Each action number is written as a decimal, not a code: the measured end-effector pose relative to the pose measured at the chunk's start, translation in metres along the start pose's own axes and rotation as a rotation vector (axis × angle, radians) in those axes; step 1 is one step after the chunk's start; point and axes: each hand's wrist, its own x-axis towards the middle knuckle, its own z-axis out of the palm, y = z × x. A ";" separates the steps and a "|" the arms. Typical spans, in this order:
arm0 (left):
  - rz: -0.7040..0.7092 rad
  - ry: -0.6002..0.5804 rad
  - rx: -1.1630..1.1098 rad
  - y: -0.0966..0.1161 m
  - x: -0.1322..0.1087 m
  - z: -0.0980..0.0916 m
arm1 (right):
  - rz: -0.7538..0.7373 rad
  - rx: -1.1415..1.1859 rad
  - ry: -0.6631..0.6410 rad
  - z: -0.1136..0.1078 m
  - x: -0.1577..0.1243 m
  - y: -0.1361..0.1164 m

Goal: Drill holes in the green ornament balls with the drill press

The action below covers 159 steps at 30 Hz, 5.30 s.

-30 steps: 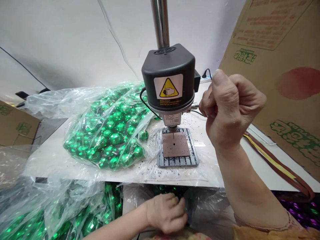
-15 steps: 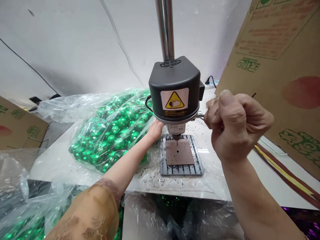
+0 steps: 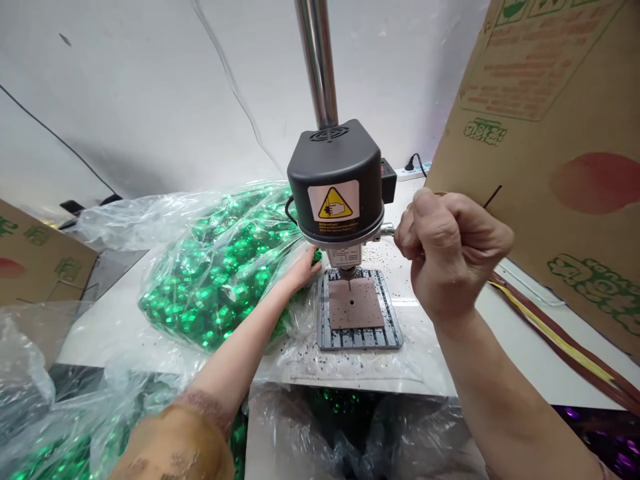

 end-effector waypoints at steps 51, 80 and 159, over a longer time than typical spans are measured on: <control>-0.030 -0.077 -0.022 0.053 -0.111 0.048 | 0.055 -0.017 0.016 0.000 -0.003 -0.004; -0.064 -0.107 0.004 0.059 -0.111 0.045 | -0.185 -0.037 0.080 -0.010 -0.033 0.022; -0.041 -0.511 1.059 -0.007 0.004 -0.017 | -0.047 0.018 0.026 -0.002 -0.005 0.003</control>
